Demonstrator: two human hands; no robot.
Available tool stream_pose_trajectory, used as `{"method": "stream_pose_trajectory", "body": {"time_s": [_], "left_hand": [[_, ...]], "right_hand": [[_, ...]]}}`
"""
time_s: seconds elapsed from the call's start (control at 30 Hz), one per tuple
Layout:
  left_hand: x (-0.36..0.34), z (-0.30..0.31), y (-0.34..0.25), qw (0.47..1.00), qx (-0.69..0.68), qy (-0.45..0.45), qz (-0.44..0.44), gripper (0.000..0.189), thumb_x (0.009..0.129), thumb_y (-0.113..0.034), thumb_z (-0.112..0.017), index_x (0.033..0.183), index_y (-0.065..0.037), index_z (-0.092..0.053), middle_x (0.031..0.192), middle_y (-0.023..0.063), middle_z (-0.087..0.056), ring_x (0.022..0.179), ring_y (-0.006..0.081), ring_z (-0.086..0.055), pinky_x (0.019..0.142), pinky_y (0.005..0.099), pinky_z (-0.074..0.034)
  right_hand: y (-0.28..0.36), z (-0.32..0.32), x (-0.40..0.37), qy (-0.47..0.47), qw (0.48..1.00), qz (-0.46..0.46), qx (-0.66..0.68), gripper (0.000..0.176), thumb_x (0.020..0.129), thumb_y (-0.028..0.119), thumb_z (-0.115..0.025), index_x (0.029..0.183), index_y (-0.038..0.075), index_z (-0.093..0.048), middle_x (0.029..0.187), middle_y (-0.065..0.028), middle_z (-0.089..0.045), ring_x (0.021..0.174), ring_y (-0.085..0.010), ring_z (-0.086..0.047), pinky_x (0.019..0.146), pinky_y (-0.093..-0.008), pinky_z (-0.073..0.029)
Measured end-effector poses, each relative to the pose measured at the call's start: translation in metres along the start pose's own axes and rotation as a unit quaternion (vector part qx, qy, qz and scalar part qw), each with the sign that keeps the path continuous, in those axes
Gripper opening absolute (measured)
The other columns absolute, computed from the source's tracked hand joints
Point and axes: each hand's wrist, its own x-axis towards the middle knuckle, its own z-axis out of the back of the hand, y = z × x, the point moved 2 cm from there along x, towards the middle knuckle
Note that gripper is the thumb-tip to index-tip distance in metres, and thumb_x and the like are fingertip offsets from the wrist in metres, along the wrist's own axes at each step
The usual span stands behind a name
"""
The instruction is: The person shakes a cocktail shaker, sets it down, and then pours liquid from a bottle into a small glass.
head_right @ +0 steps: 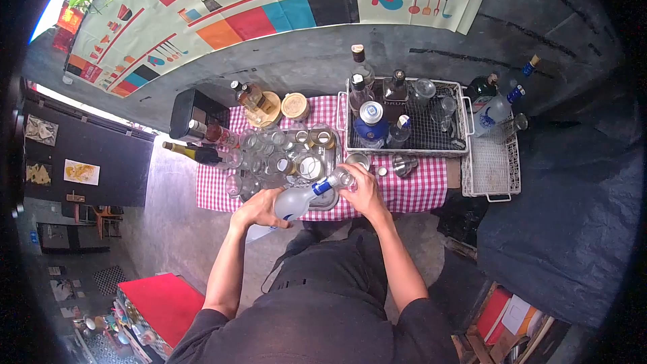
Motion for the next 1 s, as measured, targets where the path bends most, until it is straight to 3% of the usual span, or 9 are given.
{"method": "stream_pose_trajectory", "body": {"time_s": [0.2,0.33,0.4,1.0], "left_hand": [[0.001,0.003,-0.001,1.0,0.004,0.005,-0.003,0.076,0.057,-0.034,-0.09,0.115,0.007,-0.064,0.099,0.0254,-0.073,0.096,0.0379,-0.072,0.087,0.0438,-0.055],[0.001,0.007,-0.005,1.0,0.007,0.012,0.003,0.075,0.057,-0.033,-0.089,0.115,0.007,-0.064,0.097,0.0258,-0.073,0.095,0.0378,-0.072,0.087,0.0439,-0.055],[0.002,0.009,-0.005,0.999,0.012,0.033,0.027,0.081,0.056,-0.034,-0.091,0.122,0.004,-0.064,0.103,0.0259,-0.072,0.101,0.0389,-0.071,0.09,0.044,-0.054],[0.007,0.011,-0.005,0.998,0.02,0.047,0.034,0.075,0.055,-0.034,-0.087,0.116,0.005,-0.065,0.099,0.0253,-0.073,0.098,0.0387,-0.071,0.089,0.0443,-0.055]], "right_hand": [[0.0,0.001,-0.001,0.005,0.999,-0.033,0.025,0.056,0.069,0.0,-0.078,0.123,0.0,-0.064,0.117,-0.0175,-0.066,0.112,-0.0363,-0.066,0.097,-0.0413,-0.052],[-0.002,0.0,-0.002,0.006,0.999,-0.04,0.031,0.056,0.07,-0.001,-0.076,0.124,0.001,-0.064,0.117,-0.0176,-0.066,0.112,-0.0364,-0.065,0.097,-0.0414,-0.052],[-0.004,-0.001,-0.003,0.005,0.999,-0.038,0.027,0.055,0.07,-0.001,-0.076,0.124,0.001,-0.064,0.117,-0.0176,-0.066,0.112,-0.0364,-0.065,0.097,-0.0414,-0.052],[-0.006,-0.002,-0.005,-0.01,0.999,-0.041,0.02,0.053,0.071,0.001,-0.077,0.123,0.003,-0.065,0.115,-0.0159,-0.067,0.11,-0.034,-0.067,0.095,-0.0405,-0.052]]}}
